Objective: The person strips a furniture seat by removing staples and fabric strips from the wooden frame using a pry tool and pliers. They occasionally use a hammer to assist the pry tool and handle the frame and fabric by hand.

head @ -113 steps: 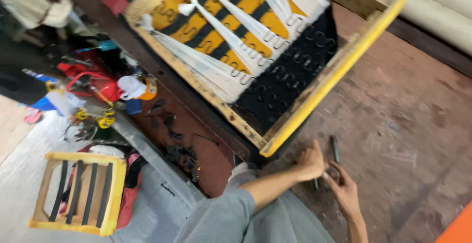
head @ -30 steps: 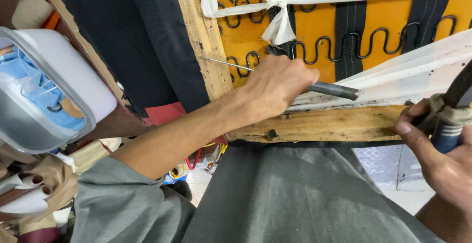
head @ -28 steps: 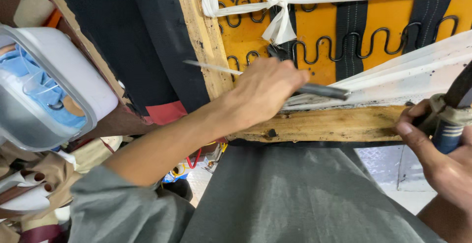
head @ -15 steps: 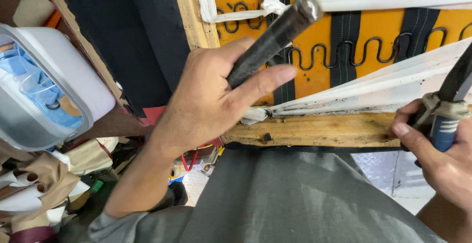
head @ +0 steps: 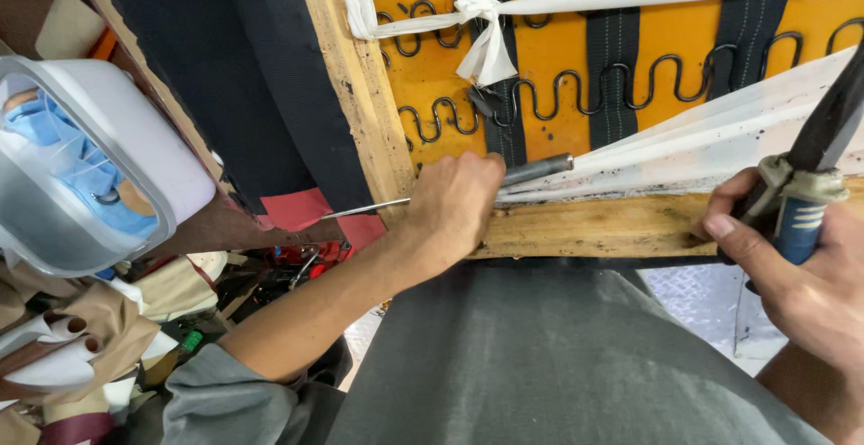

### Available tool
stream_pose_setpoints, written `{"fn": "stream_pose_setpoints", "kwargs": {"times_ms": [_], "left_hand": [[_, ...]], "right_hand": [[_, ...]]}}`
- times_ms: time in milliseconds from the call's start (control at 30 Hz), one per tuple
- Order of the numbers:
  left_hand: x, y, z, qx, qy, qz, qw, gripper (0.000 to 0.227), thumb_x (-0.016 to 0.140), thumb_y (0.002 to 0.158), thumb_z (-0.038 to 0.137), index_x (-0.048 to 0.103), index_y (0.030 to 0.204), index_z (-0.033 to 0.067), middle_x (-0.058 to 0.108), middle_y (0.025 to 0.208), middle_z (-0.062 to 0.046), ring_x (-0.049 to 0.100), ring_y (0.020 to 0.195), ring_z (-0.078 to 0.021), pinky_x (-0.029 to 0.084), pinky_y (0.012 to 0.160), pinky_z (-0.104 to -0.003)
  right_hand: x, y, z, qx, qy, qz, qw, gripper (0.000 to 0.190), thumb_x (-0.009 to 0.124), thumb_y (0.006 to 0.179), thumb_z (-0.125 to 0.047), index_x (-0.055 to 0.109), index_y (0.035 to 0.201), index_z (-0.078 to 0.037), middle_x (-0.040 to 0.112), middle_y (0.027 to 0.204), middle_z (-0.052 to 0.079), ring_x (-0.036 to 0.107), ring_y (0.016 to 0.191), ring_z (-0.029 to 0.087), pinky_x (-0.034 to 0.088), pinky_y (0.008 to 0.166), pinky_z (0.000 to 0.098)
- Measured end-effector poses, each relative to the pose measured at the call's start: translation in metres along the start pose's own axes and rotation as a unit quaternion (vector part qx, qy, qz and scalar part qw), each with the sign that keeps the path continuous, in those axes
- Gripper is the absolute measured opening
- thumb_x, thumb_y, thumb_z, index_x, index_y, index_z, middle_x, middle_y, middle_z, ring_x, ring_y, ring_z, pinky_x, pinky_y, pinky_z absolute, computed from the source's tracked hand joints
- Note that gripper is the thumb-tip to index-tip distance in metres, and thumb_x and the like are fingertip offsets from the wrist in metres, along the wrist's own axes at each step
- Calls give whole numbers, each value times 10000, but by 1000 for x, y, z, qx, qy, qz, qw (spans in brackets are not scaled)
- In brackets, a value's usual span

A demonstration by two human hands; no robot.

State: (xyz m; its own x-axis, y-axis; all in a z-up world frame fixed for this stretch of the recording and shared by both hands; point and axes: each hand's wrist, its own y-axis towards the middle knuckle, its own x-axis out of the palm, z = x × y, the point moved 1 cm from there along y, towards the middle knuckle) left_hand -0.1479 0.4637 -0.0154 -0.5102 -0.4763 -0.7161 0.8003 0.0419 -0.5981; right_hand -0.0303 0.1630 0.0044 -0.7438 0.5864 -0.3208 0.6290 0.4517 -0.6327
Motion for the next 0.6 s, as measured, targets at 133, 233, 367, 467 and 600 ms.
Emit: {"fn": "stream_pose_setpoints", "kwargs": {"times_ms": [133, 233, 367, 467, 600], "left_hand": [[-19, 8, -12, -5, 39, 45, 998, 142, 604, 865, -15, 666, 992, -30, 700, 734, -200, 733, 680, -371, 571, 569, -489], [-44, 7, -11, -47, 82, 101, 990, 157, 619, 878, -6, 651, 1029, -29, 696, 699, -182, 730, 661, -355, 569, 554, -480], [-49, 5, 10, -81, -30, 32, 996, 94, 612, 924, 5, 642, 1009, -20, 693, 727, -168, 727, 586, -291, 571, 444, -432], [-30, 13, 19, -93, -79, -125, 985, 304, 687, 922, 129, 562, 1160, -14, 679, 739, -147, 724, 633, -272, 548, 543, -396], [-8, 23, 15, 45, -123, 54, 990, 67, 656, 880, 4, 630, 936, -21, 698, 678, -186, 727, 624, -320, 591, 542, -424]], "right_hand": [[0, 2, -6, 4, 11, 4, 1000, 119, 642, 970, -83, 642, 1055, 0, 702, 857, 82, 607, 725, 133, 497, 666, 312], [-3, 3, -10, -5, -26, -16, 1000, 93, 655, 1011, -64, 669, 1053, 18, 671, 875, 137, 638, 732, 177, 525, 673, 338], [-2, 6, -13, 16, -33, -6, 999, 121, 641, 977, -93, 642, 1060, -4, 731, 853, 123, 704, 822, 166, 560, 752, 333], [-1, 7, -13, 11, -23, -9, 1000, 136, 642, 993, -95, 638, 1093, -3, 733, 868, 127, 703, 832, 181, 556, 759, 342], [-4, 7, -11, 18, -18, -17, 1000, 130, 655, 991, -73, 648, 1079, 21, 736, 881, 146, 685, 822, 203, 549, 735, 356]]}}
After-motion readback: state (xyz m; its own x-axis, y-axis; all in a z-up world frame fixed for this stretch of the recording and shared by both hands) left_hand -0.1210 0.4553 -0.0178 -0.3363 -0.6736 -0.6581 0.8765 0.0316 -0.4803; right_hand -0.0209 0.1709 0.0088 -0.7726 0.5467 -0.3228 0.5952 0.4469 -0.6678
